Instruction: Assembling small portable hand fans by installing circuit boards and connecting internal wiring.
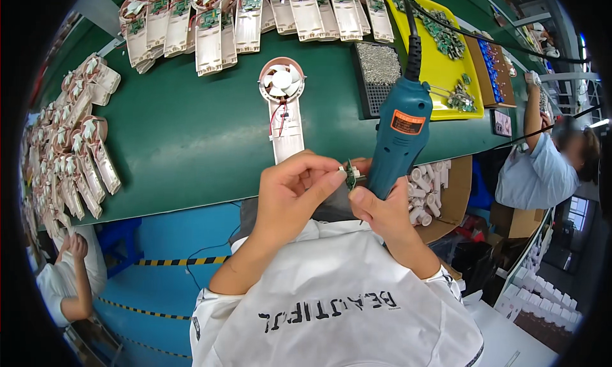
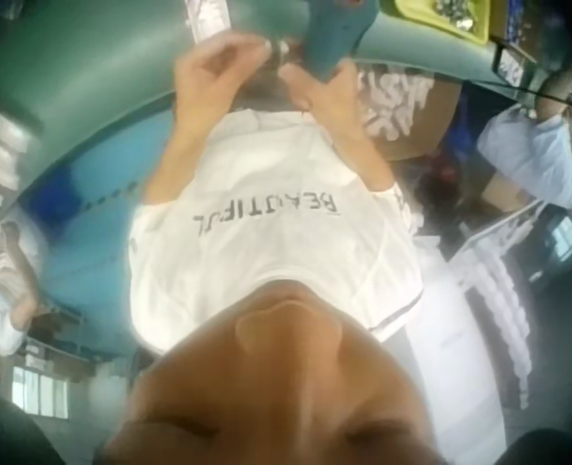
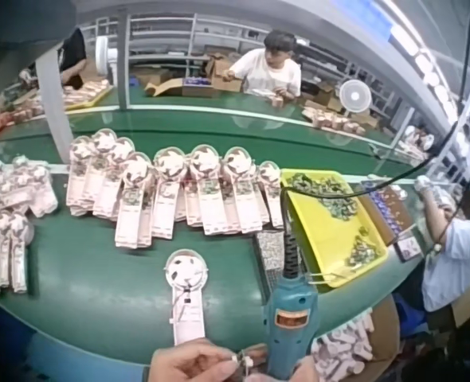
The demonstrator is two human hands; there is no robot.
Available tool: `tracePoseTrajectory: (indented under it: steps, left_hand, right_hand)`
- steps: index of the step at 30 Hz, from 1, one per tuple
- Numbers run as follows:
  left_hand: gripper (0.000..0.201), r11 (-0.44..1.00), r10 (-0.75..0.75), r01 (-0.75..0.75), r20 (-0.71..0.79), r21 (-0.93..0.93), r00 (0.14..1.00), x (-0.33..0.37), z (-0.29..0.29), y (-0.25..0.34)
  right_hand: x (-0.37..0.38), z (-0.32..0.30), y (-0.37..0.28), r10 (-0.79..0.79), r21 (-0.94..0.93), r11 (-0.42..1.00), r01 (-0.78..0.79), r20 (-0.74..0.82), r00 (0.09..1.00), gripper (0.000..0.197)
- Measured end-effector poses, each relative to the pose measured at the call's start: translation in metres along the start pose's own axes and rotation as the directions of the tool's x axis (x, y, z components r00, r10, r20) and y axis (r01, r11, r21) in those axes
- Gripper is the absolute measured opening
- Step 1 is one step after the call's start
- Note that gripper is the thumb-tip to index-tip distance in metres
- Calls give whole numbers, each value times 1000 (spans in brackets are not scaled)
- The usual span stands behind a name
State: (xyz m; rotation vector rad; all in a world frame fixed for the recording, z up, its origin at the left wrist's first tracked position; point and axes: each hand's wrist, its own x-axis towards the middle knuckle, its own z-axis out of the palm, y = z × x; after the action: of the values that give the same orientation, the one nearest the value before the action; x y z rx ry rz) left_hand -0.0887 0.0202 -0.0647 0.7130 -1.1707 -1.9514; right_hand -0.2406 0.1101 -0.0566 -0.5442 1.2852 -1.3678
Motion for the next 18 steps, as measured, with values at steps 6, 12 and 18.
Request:
tracePoseTrajectory:
  steps: [6, 12, 18]
  left_hand:
    - [8, 997, -74, 71, -77, -36, 994, -4, 4, -6]
    - [10, 998, -67, 65, -125, -13, 990, -6, 8, -7]
    - [11, 980, -199, 198, -123, -20, 972, -5, 8, 3]
  right_hand:
    - [1, 5, 6, -131, -105, 986, 126, -44, 990, 39]
    - [2, 7, 9, -118, -120, 987, 111, -52, 992, 39]
    - [3, 5, 11, -111, -95, 990, 106, -44, 993, 37]
